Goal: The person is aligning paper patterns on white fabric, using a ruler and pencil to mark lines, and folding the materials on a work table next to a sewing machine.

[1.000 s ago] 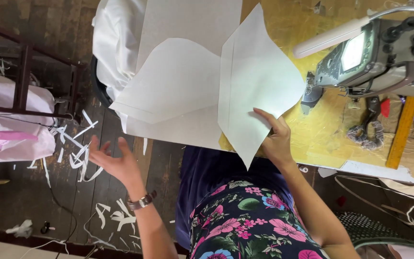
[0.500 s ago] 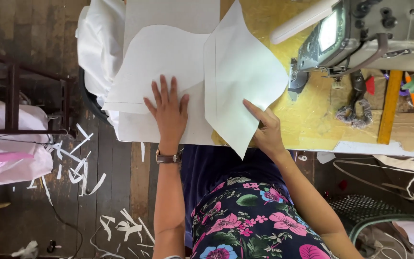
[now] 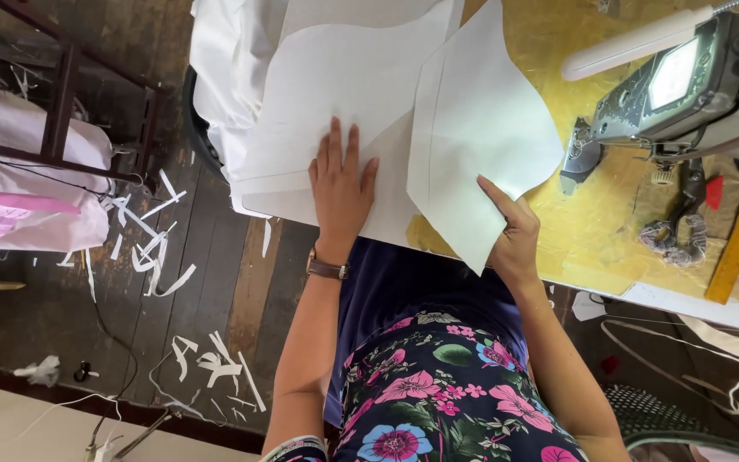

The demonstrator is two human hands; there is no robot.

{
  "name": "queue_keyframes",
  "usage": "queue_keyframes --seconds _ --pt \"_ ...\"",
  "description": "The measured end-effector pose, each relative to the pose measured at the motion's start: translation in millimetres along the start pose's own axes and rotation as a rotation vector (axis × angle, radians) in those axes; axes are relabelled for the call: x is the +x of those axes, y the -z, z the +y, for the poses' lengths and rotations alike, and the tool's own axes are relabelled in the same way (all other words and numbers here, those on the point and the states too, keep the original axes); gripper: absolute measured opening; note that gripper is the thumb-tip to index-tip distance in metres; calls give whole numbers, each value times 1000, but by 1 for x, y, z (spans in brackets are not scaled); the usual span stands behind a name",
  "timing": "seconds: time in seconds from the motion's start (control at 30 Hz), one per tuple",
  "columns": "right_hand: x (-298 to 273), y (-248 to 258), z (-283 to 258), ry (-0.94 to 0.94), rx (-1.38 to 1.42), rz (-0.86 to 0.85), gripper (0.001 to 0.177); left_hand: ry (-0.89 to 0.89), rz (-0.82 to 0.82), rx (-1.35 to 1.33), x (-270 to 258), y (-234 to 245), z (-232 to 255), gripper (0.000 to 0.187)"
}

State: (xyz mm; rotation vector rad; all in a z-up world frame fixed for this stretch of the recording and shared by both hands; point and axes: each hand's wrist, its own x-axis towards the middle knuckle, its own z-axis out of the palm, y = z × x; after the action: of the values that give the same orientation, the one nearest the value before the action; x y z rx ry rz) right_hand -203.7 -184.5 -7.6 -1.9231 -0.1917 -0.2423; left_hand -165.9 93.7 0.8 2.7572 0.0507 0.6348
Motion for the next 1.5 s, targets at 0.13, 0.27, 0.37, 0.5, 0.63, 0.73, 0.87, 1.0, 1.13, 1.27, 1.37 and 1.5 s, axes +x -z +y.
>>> queue_keyframes --seconds 0.13,0.27,0.37,0.5,0.63,0.73,0.87,1.0,1.13,1.27,1.37,1.5 --pt "-1 -2 4 -7 2 17 39 29 -13 3 -1 -10 -9 49" --pt "0 -2 0 -13 9 21 38 -28 32 77 1 -23 -10 27" --pt "0 -2 -4 -17 26 22 38 -82 35 176 14 -41 -20 13" --pt "-1 0 -2 -30 61 13 37 141 -41 -82 71 -37 -45 11" --pt "-1 2 -11 -94 -21 -26 42 159 76 -510 161 8 -96 13" --pt "2 3 -12 -87 -2 -24 40 282 -31 -568 190 73 -80 22" --pt "3 2 -14 -103 7 -31 40 86 -92 -505 199 88 -87 26" --pt "3 2 -12 -111 -26 -32 38 85 -134 -416 192 81 -91 25" --pt "5 3 -17 -113 -12 -38 40 56 -110 -421 178 62 -104 26" --pt "5 2 -16 -114 -10 -39 40 171 -156 -478 163 60 -96 31" --pt "6 2 -16 -108 -4 -34 40 335 -164 -600 152 51 -96 30" --pt "6 2 -8 -118 94 -16 38 404 -172 -473 126 34 -112 22"
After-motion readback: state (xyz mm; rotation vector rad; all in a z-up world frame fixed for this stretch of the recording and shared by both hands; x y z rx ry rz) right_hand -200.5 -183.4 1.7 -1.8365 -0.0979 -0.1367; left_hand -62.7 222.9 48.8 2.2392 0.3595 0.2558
